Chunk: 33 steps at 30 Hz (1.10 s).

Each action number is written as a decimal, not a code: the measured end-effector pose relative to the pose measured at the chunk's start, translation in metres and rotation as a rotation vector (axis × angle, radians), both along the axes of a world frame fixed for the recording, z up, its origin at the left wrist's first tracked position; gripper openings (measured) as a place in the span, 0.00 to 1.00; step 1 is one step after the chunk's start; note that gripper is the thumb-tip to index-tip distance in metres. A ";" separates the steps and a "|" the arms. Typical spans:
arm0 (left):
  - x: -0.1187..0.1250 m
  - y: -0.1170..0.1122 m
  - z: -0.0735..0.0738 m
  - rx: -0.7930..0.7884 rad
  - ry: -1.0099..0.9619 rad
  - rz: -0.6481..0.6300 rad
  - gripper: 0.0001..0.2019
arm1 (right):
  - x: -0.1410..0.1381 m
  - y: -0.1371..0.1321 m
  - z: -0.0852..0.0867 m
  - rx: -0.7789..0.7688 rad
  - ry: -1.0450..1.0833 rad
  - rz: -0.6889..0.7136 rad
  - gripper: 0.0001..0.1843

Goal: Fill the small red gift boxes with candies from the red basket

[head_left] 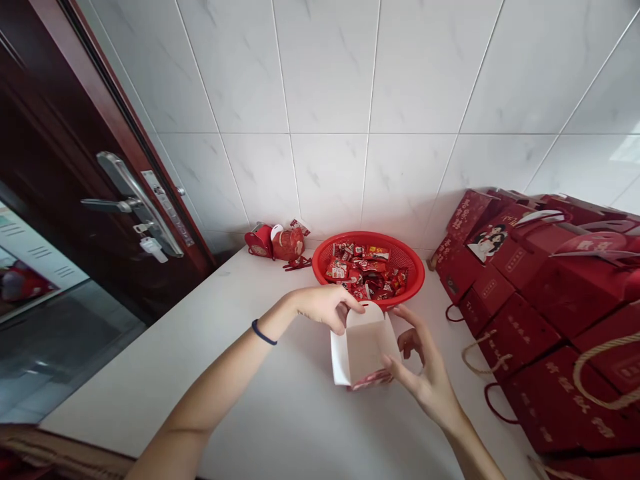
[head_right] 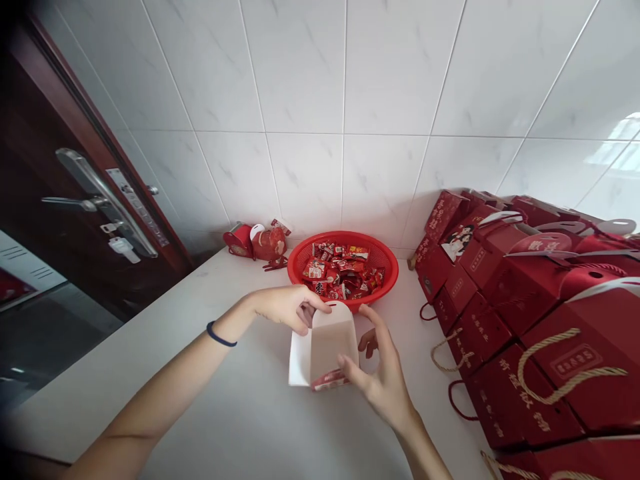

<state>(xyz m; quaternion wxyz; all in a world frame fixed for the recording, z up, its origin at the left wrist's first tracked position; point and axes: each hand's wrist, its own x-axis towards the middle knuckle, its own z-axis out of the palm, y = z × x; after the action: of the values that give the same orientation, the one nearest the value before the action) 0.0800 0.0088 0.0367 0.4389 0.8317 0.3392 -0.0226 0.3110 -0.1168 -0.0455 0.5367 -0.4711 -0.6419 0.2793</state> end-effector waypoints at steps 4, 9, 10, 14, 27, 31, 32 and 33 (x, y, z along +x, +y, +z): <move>-0.006 0.010 -0.019 -0.058 -0.038 -0.037 0.37 | 0.012 0.003 -0.002 -0.113 0.010 0.016 0.27; -0.013 0.016 -0.018 -0.119 -0.056 -0.079 0.35 | 0.022 0.012 -0.007 -0.084 0.039 0.007 0.20; -0.013 0.017 -0.016 -0.120 -0.054 -0.090 0.34 | 0.023 0.013 -0.008 -0.076 0.036 -0.008 0.19; -0.021 0.022 -0.004 -0.155 -0.102 -0.133 0.29 | 0.020 0.014 -0.012 -0.162 0.032 -0.024 0.19; 0.041 0.102 0.012 0.379 0.308 -0.003 0.21 | 0.005 0.007 -0.004 -0.050 0.069 -0.003 0.24; 0.080 0.100 -0.019 0.396 0.463 -0.123 0.39 | 0.011 0.008 -0.010 -0.056 0.091 -0.057 0.22; 0.086 0.099 -0.025 0.423 0.506 -0.119 0.42 | 0.013 0.008 -0.012 -0.056 0.090 -0.063 0.22; 0.091 0.099 -0.030 0.462 0.536 -0.113 0.44 | 0.014 0.009 -0.013 -0.057 0.084 -0.066 0.22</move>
<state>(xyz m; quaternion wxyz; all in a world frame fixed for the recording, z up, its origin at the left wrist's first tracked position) 0.1710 0.1082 0.0067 0.1327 0.8909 0.3920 -0.1871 0.3251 -0.1081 -0.0582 0.5584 -0.4951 -0.5945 0.2992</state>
